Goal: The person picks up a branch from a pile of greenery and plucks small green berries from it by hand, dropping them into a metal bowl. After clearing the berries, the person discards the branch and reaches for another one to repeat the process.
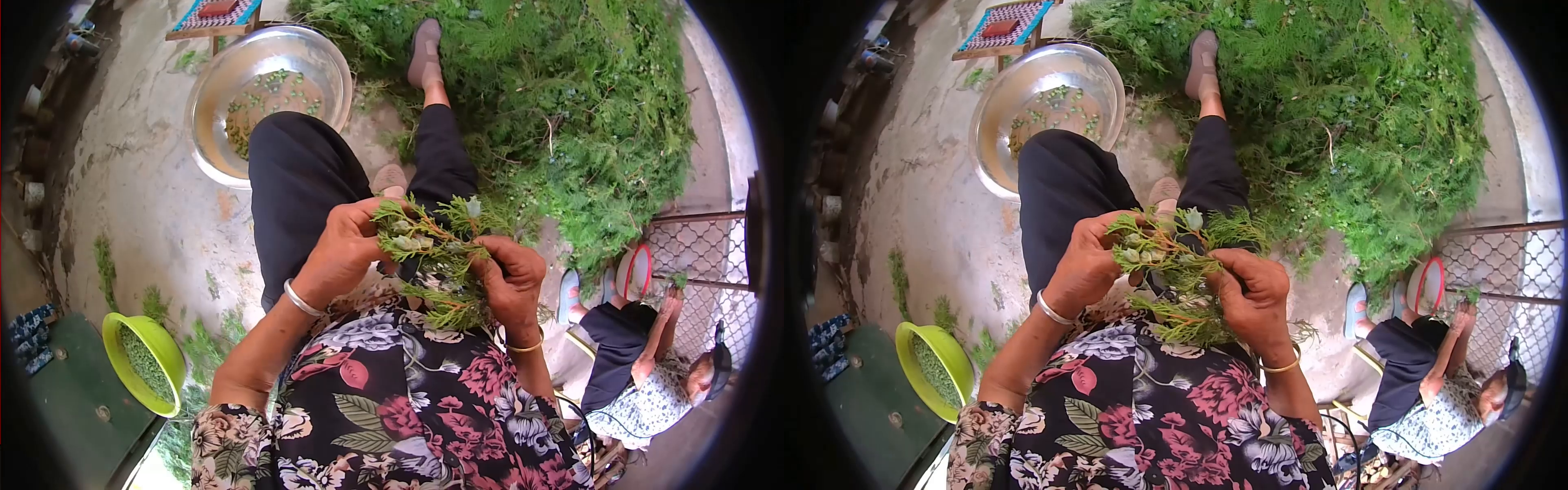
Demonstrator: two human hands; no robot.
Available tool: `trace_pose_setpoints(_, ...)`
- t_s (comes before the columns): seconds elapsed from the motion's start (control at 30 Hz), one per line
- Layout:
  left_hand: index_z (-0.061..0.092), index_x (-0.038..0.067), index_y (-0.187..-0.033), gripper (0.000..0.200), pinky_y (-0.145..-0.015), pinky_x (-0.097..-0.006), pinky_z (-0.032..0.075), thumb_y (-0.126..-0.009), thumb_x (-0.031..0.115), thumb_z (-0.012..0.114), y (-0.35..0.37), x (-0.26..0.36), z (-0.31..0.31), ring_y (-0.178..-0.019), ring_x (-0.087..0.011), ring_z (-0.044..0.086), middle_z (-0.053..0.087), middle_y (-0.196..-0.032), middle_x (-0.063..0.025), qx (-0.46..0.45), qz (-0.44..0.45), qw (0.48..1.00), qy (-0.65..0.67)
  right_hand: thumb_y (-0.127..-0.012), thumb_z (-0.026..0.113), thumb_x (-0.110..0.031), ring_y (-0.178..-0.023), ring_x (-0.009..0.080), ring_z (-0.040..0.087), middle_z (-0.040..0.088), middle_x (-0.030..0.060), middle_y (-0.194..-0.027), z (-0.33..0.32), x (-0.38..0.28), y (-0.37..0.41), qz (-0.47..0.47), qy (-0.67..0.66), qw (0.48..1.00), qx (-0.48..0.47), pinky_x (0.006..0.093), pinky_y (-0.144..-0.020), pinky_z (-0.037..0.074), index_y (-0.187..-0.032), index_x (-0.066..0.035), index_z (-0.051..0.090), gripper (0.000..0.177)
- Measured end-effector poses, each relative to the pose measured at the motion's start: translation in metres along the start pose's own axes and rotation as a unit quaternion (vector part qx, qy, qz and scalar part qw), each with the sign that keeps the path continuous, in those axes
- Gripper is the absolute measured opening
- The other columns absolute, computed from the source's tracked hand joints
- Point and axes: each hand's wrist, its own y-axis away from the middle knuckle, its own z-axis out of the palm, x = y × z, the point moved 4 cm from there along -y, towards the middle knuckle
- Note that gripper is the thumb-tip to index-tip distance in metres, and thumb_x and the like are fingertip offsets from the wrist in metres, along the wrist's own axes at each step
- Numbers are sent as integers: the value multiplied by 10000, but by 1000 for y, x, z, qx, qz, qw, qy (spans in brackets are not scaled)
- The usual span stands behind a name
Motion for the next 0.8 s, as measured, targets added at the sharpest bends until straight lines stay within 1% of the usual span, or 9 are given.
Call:
trace_pose_setpoints(0.1, 641, -51, -1004, 221, -530, -215, 468, -785, -53, 609, -2, 7, 14, -632, -76, 580, 661, -809, -45, 6, -5, 1000, 5, -757, 644, 11, -607, 197, 629, 653, 111, -731, 1, 1, 1, 26, -8, 1000, -15, 272, -576, 467, -865, 31, 648, 109)
trace_pose_setpoints(0.23, 672, -34, -937, 160, -516, -211, 455, -789, -47, 611, -3, 7, 9, -609, -70, 571, 658, -769, -30, -29, 29, 998, -38, -757, 643, 12, -609, 192, 630, 653, 108, -728, 2, 0, 3, 21, -4, 1000, -13, 274, -578, 468, -863, 31, 648, 108)
trace_pose_setpoints(0.3, 676, -29, -862, 108, -491, -243, 438, -820, -5, 580, -1, 13, 9, -559, -119, 568, 660, -753, -80, -29, 70, 982, -175, -756, 635, 14, -611, 194, 632, 652, 108, -725, 3, 0, 4, 49, -24, 998, -21, 274, -575, 469, -863, 30, 649, 109)
trace_pose_setpoints(0.33, 676, -29, -862, 108, -491, -243, 438, -820, -5, 580, 0, 12, 6, -559, -119, 568, 660, -753, -80, -29, 70, 982, -175, -756, 635, 14, -611, 194, 632, 652, 108, -725, 3, 2, 4, 49, -24, 998, -20, 274, -575, 469, -863, 30, 649, 109)
trace_pose_setpoints(0.43, 672, -17, -906, 121, -507, -248, 457, -838, 42, 592, 0, 7, 4, -598, -129, 587, 661, -777, -91, -49, 40, 989, -131, -754, 623, 28, -609, 193, 632, 649, 106, -717, 1, 3, 5, 21, -9, 999, -26, 273, -568, 469, -862, 30, 645, 110)
trace_pose_setpoints(0.5, 658, -35, -950, 167, -546, -259, 489, -837, 80, 614, 0, 2, 8, -671, -142, 616, 663, -840, -111, -86, -16, 984, 153, -746, 618, 37, -615, 200, 635, 649, 109, -718, 0, 2, 3, 54, -24, 997, -49, 275, -573, 474, -860, 34, 641, 116)
trace_pose_setpoints(0.53, 658, -35, -950, 167, -546, -259, 489, -837, 80, 614, 0, 2, 7, -671, -142, 616, 663, -840, -111, -86, -16, 984, 153, -746, 618, 37, -615, 200, 635, 649, 109, -718, 1, 2, 2, 53, -24, 997, -49, 275, -573, 474, -860, 34, 641, 116)
trace_pose_setpoints(0.6, 640, -60, -962, 208, -599, -260, 510, -829, 99, 638, 1, -3, 6, -714, -145, 625, 658, -900, -132, -74, -71, 981, 167, -743, 616, 44, -611, 201, 635, 648, 110, -719, 1, -1, 1, 10, -12, 999, -46, 275, -573, 475, -856, 35, 638, 115)
trace_pose_setpoints(0.8, 639, -64, -887, 159, -634, -247, 502, -825, 82, 643, -4, -5, 9, -680, -133, 610, 649, -825, -93, -38, -24, 997, 69, -742, 618, 45, -606, 209, 632, 645, 114, -719, 2, 1, 4, 42, -15, 997, -55, 279, -566, 471, -852, 34, 637, 112)
